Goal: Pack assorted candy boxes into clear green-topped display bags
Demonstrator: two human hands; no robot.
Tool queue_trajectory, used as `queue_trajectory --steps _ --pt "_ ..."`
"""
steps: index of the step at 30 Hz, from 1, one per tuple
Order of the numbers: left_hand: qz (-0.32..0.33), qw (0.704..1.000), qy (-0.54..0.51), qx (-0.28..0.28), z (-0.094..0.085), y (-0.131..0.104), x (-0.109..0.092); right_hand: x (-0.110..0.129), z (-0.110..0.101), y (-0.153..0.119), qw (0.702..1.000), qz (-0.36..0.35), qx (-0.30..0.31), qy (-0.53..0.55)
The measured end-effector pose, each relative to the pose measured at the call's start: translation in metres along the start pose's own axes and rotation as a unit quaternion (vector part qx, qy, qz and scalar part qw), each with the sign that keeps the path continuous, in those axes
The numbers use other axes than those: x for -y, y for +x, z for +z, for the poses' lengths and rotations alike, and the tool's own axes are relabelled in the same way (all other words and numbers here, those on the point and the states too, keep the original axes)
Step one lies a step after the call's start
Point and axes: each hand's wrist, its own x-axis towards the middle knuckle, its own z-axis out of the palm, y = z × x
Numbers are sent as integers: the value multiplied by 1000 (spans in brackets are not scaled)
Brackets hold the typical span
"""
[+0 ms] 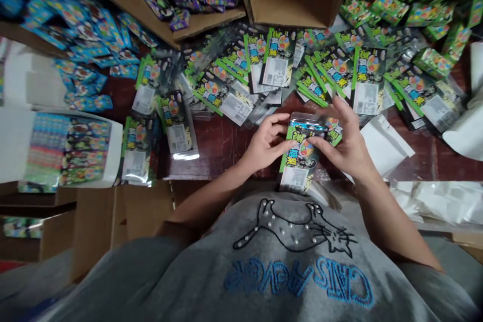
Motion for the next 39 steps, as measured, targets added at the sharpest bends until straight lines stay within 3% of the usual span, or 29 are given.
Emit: queue_trajectory --steps 6,11,15,18,22,27,31,39 --pt "-7 999 43 10 -5 -18 5 2 17 -13 999 20 40 -16" --pt "-10 999 45 7 -16 -11 -3 -4 31 -28 993 45 -98 36" --pt "9 999 44 20 -13 -6 -9 -5 35 -36 993 49 -84 68" --pt "10 999 32 -1 -6 -4 -10 -4 33 -36 994 54 -63 67" --pt "9 999 20 -43 -2 0 -12 -1 27 -32 993 65 -78 62" --pt "5 998 59 11 -2 5 -27 12 16 -28 988 108 -30 108" --pt "-30 996 79 11 5 10 -43 20 10 -21 978 128 -59 152" --pt "-115 986 110 44 1 32 -59 7 1 -6 963 185 -51 190"
